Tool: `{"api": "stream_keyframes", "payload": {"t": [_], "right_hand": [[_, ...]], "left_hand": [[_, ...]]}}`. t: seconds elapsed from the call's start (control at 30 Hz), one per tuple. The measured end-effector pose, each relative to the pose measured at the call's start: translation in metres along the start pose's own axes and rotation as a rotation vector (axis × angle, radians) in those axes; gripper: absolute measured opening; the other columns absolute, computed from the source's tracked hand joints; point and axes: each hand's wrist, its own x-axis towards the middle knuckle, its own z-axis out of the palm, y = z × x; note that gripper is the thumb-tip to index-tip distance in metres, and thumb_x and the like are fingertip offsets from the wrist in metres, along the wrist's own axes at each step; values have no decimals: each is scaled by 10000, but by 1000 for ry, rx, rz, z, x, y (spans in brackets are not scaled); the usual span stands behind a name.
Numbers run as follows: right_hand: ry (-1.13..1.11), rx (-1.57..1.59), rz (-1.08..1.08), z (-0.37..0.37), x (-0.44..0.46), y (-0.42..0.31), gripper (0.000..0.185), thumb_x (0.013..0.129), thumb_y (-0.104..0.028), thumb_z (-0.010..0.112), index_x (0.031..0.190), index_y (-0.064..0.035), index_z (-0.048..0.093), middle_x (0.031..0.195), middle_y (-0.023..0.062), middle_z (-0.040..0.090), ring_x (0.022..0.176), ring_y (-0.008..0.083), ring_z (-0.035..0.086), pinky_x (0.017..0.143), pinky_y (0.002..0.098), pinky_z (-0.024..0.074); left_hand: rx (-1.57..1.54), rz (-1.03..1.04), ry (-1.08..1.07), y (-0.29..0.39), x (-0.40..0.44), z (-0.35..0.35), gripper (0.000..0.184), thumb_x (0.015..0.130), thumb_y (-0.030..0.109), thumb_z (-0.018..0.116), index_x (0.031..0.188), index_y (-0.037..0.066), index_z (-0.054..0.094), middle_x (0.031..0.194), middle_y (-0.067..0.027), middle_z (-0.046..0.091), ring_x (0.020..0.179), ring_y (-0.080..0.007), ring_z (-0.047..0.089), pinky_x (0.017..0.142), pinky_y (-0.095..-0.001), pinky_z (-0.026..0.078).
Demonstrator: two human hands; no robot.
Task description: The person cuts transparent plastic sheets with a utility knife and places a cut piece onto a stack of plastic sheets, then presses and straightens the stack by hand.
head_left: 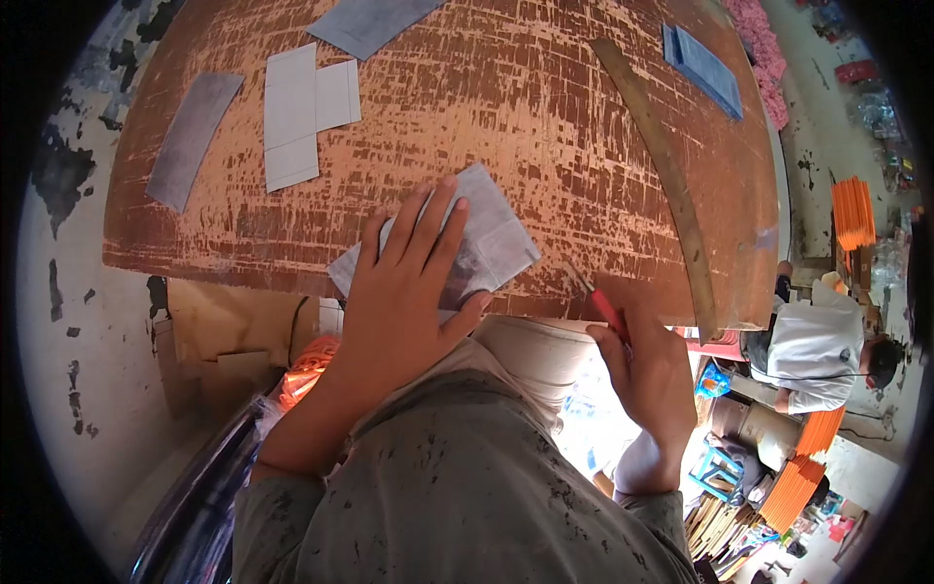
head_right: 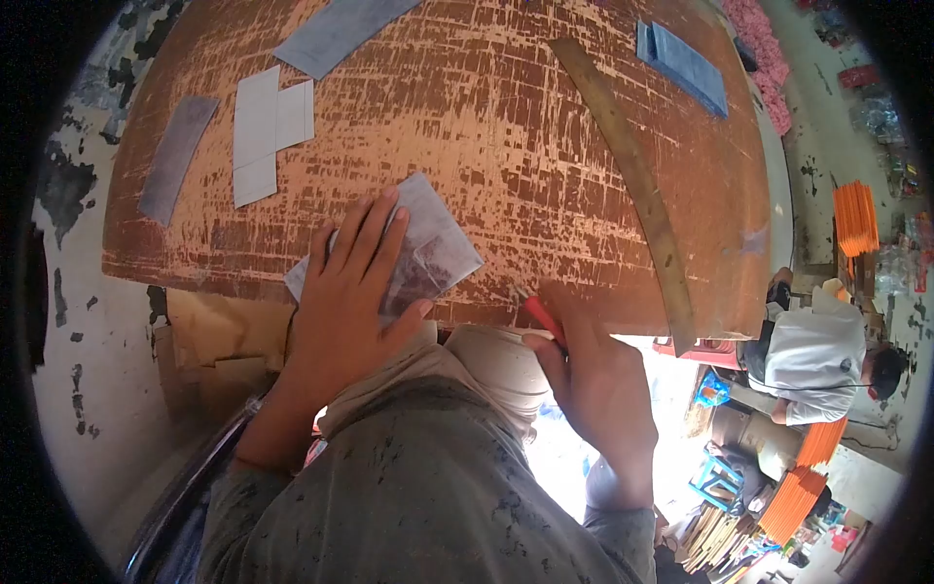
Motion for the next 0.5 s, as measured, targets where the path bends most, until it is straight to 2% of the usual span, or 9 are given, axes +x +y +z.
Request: {"api": "stream_keyframes", "payload": {"t": [0.07, 0.17, 0.27, 0.5], "right_hand": [[115, 8, -122, 6, 9, 9, 402, 928, -297, 702, 1231, -47, 613, 945, 207, 698, 837, 409, 678, 684, 462, 517], [257, 27, -231, 12, 18, 16, 384, 898, -273, 741, 1150, -5, 633, 875, 191, 689, 773, 395, 668, 655, 461, 505], [302, 42, -313, 19, 24, 14, 399, 867, -255, 776, 1123, 17, 634, 859, 191, 687, 761, 387, 672, 659, 442, 516], [305, 130, -278, 22, 15, 9, 398, 855, -246, 789, 1104, 24, 634, 884, 200, 693, 788, 378, 686, 666, 414, 531]], "left_hand": [[-3, -12, -27, 1, -2, -6, 809, 874, 446, 631, 1492, -10, 375, 1604, -163, 288, 1457, -340, 297, 1169, -547, 223], [-97, -18, -46, 7, 3, -13, 792, 884, 424, 628, 1487, -21, 374, 1599, -173, 294, 1465, -342, 288, 1165, -557, 230], [-124, -17, -52, 5, 3, -15, 778, 887, 417, 637, 1474, -27, 385, 1595, -185, 298, 1476, -350, 271, 1170, -565, 217], [-41, -10, -108, 10, 5, -28, 754, 893, 419, 642, 1451, -29, 408, 1595, -198, 292, 1486, -357, 251, 1187, -587, 163]]}}
